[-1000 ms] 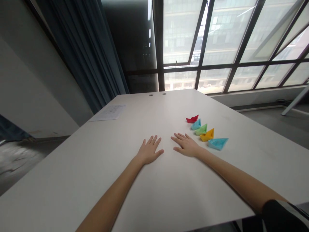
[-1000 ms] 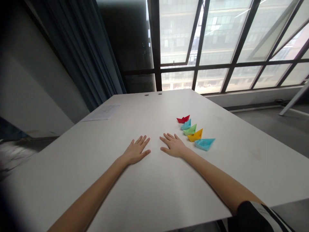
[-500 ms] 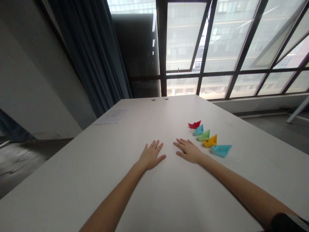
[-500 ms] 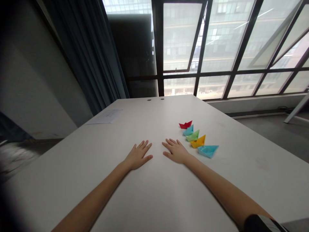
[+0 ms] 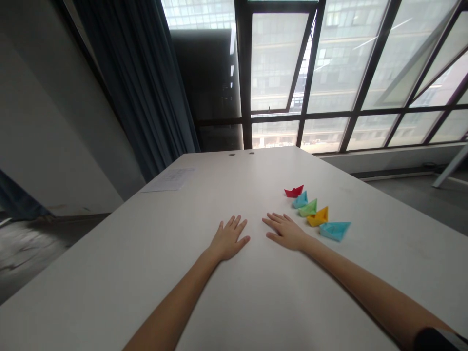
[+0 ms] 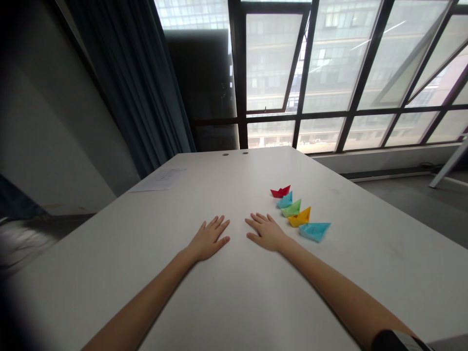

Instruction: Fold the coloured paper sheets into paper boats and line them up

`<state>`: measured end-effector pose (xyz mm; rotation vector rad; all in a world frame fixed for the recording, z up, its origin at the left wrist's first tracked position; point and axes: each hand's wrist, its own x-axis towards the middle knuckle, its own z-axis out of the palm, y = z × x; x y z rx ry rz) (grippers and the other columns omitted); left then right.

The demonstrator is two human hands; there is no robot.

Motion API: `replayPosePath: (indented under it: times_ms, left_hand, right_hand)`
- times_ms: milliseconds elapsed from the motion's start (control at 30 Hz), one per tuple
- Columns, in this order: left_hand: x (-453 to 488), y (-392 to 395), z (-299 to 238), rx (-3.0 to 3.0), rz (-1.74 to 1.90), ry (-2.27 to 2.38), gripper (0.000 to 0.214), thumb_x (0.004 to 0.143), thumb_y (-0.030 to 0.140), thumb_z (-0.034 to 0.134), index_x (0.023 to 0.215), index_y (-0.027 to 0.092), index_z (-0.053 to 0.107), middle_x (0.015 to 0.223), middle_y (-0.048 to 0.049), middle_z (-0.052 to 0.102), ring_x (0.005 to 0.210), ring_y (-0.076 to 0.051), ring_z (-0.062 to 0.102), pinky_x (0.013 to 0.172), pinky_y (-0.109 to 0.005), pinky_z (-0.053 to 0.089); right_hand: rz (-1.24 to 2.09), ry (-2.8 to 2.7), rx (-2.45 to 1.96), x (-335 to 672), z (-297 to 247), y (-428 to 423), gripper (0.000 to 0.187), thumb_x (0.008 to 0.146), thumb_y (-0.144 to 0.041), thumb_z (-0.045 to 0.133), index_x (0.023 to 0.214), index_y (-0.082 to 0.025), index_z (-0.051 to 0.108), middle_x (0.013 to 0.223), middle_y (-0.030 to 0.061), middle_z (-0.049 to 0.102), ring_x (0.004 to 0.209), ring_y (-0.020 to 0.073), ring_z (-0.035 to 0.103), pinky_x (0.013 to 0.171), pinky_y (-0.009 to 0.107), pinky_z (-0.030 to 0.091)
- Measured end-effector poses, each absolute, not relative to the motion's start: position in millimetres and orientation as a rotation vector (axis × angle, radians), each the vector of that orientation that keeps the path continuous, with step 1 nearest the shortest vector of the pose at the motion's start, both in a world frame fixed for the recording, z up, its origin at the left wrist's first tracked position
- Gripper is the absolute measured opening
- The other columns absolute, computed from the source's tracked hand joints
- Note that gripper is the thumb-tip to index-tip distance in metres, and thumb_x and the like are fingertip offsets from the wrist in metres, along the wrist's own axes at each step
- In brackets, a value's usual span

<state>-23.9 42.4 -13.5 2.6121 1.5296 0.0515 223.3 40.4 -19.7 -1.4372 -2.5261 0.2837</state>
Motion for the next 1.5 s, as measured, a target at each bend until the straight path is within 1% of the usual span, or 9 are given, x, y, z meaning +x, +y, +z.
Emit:
replayPosePath:
  times_ms: [633,1267,1500]
  left_hand:
    - [-23.7,43.7,-15.0,2.618,0.066,1.528,0.061,0.085,0.057,0.022,0.139,0.026,0.023,0.147,-0.0073,0.017,0.135,-0.026,0.013,0.104,-0.054,0.016]
    - [-22.9,44.8,-14.8,2.612,0.048,1.543,0.061,0.086,0.056,0.023,0.138,0.026,0.023,0.147,-0.0075,0.017,0.135,-0.027,0.013,0.104,-0.054,0.015]
    - [-22.3,45.0,-15.3,2.616,0.061,1.532,0.060,0.086,0.055,0.023,0.138,0.026,0.024,0.147,-0.0077,0.018,0.135,-0.026,0.014,0.104,-0.054,0.015]
  right_hand:
    - [0.281,-2.534,-1.423,223.0,-17.9,39.8,0.057,0.086,-0.053,0.032,0.135,-0.025,0.034,0.143,0.0100,0.030,0.131,0.0256,0.025,0.105,0.050,0.017]
    - [0.295,-2.523,-1.439,223.9,-16.9,40.8,0.056,0.085,-0.052,0.036,0.135,-0.026,0.035,0.143,0.0093,0.030,0.131,0.0274,0.025,0.104,0.051,0.016]
    - [0.263,-2.538,-1.433,223.7,-17.5,38.9,0.056,0.086,-0.052,0.034,0.135,-0.024,0.035,0.142,0.0107,0.030,0.130,0.0283,0.026,0.104,0.051,0.017]
